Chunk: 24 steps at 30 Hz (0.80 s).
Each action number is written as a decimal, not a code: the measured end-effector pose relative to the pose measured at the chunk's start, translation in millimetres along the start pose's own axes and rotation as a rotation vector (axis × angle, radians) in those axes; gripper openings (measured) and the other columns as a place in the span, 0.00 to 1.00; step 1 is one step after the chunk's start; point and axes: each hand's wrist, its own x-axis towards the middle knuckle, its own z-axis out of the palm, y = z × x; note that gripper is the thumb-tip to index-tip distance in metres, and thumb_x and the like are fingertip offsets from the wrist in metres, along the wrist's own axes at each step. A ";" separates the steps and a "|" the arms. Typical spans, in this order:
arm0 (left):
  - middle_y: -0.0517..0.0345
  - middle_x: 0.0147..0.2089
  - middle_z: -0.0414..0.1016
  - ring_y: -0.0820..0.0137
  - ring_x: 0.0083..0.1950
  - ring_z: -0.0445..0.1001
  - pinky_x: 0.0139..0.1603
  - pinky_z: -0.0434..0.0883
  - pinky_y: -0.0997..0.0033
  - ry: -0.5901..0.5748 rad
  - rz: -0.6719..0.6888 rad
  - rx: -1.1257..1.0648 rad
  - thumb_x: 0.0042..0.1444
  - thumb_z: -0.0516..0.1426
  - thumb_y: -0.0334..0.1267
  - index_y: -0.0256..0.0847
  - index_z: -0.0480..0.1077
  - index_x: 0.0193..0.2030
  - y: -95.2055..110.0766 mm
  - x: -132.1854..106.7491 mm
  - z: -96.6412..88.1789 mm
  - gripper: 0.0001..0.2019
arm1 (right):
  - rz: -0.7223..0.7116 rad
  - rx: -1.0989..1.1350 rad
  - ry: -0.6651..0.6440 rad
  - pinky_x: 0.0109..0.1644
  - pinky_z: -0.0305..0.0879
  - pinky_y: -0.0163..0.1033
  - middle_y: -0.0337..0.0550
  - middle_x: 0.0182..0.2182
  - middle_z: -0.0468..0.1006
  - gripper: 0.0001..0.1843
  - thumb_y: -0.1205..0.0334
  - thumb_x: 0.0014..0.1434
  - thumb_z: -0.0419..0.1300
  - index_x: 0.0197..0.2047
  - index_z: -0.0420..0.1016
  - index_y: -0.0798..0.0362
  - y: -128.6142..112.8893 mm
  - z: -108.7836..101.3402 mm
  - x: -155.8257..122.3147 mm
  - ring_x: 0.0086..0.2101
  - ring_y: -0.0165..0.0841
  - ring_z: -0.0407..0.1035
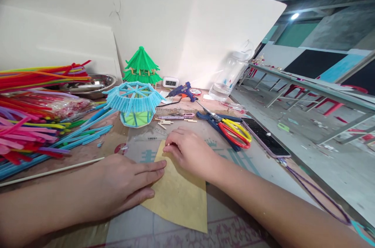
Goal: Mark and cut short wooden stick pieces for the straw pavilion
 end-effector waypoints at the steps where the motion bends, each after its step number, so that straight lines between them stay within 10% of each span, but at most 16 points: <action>1: 0.58 0.61 0.74 0.68 0.41 0.80 0.31 0.72 0.66 0.001 0.000 0.001 0.69 0.48 0.44 0.41 0.69 0.58 -0.2 0.0 0.2 0.17 | -0.005 0.003 0.002 0.37 0.59 0.36 0.42 0.29 0.74 0.06 0.71 0.62 0.60 0.33 0.72 0.55 -1.3 0.3 -0.6 0.33 0.34 0.67; 24: 0.60 0.62 0.73 0.67 0.44 0.81 0.34 0.75 0.65 -0.031 -0.010 -0.029 0.69 0.48 0.43 0.40 0.68 0.58 -1.5 1.8 -1.7 0.17 | -0.077 -0.052 0.010 0.38 0.60 0.38 0.44 0.29 0.73 0.08 0.73 0.62 0.58 0.32 0.71 0.55 -3.5 3.1 3.2 0.34 0.36 0.66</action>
